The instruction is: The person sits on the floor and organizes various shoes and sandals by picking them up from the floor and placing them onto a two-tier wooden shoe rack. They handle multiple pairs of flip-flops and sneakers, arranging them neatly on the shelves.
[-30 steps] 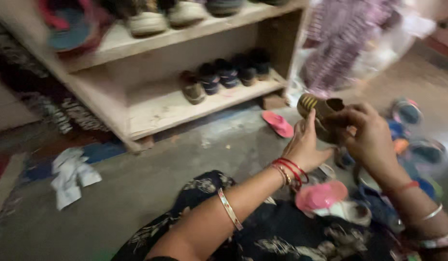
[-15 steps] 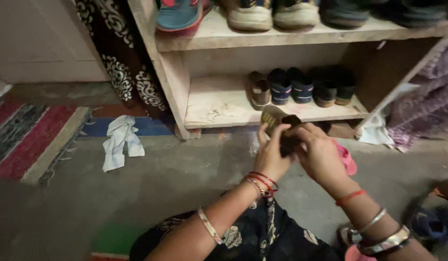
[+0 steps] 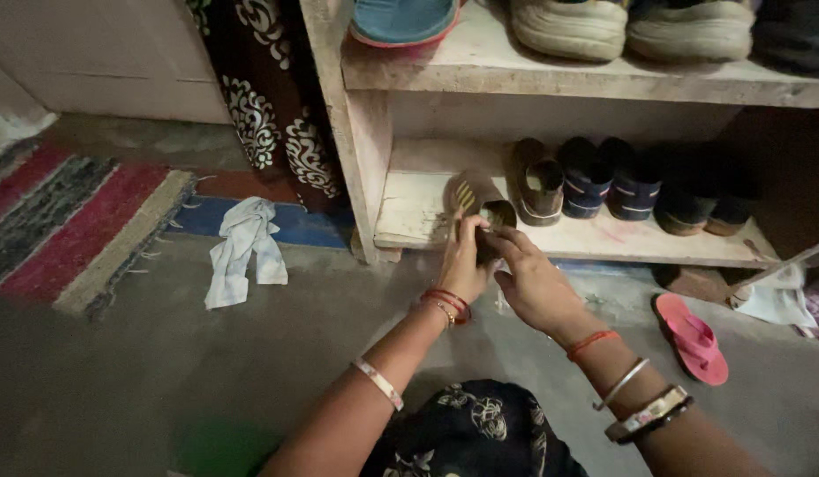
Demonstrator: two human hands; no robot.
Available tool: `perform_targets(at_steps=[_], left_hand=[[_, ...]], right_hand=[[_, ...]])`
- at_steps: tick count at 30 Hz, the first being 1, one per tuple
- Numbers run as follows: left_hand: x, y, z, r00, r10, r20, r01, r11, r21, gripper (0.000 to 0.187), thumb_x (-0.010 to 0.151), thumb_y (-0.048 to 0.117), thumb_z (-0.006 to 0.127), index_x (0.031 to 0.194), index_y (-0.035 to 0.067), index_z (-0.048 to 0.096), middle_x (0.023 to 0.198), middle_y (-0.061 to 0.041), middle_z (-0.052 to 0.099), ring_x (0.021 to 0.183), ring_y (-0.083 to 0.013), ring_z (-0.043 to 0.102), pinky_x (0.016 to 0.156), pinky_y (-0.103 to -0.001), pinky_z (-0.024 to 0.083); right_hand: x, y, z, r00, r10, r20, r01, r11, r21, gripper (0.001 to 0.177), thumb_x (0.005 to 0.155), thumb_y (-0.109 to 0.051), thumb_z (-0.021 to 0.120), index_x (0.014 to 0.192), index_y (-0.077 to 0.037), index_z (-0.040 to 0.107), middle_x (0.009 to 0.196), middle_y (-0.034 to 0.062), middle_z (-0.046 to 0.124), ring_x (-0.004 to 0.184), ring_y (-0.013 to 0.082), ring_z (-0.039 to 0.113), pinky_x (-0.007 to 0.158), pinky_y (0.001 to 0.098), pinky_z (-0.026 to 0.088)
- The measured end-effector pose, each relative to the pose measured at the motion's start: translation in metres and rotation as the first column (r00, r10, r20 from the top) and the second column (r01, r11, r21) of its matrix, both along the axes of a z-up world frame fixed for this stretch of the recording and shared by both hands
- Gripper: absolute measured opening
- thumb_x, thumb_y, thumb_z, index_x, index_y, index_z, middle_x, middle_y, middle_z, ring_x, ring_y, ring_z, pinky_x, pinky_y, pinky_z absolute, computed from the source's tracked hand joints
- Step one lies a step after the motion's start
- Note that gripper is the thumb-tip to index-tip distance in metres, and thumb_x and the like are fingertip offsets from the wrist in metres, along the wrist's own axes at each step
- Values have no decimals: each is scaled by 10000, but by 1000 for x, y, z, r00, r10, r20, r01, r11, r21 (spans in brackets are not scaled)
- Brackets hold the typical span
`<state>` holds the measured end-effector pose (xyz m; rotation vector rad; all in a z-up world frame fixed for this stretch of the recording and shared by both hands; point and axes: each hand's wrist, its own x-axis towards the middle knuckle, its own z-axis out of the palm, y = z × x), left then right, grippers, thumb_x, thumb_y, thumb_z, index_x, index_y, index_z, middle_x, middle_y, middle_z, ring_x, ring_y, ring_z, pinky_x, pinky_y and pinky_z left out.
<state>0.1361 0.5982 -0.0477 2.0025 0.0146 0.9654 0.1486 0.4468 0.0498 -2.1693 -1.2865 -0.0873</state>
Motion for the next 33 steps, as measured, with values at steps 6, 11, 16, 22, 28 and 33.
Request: perform_targets(at_steps=[6,11,16,22,28,33], left_hand=[[48,21,-23,944,19,-331,-35,999,-42,567,887,-51,596,1394,123,412,1288,-276,604,1117,-458,642,899,-526,523],[84,28,-31,991,67,-118,-61,997,52,631,786,-102,610,1355,91,420,1280,-331,583,1139,-519,576,892,-546,506],[115,30,-33,987,90,-134,-80,993,82,572,855,-45,638,1365,102,424,1262,-323,596,1138,-509,598,926,-548,500],[121,30,-30,938,6,-346,-24,998,-49,636,873,0,633,1437,147,377,1334,-289,604,1136,-438,657,919,-522,519],[108,35,-21,946,39,-322,-19,998,65,1017,841,0,745,1634,170,131,1525,-306,397,1459,-460,351,1170,-496,341],[67,2,-9,963,138,-233,-138,990,17,1117,765,-1,765,1621,78,52,1667,-246,142,1541,-445,159,1234,-487,216]], right_hand=[[42,27,-32,996,-57,-64,52,996,-76,664,787,-32,691,1422,-28,494,1588,253,326,1393,409,414,1093,444,410],[66,32,-39,999,-23,-22,22,998,-59,676,777,-22,698,1424,-34,503,1615,292,256,1441,441,377,1097,454,419],[76,28,-33,998,-46,-42,44,998,-50,720,809,-13,668,1488,-29,429,1644,281,215,1437,444,370,1120,463,390],[68,20,-22,987,-113,-113,106,992,-70,696,846,-53,660,1500,-56,422,1662,197,240,1449,416,370,1136,451,373],[58,-12,-4,992,-119,-43,117,992,-44,707,869,-96,674,1519,-50,403,1643,208,279,1476,398,346,1164,440,345],[45,-65,12,976,-209,-65,201,972,-119,705,875,-153,686,1519,-74,409,1633,226,262,1472,411,329,1153,449,342]])
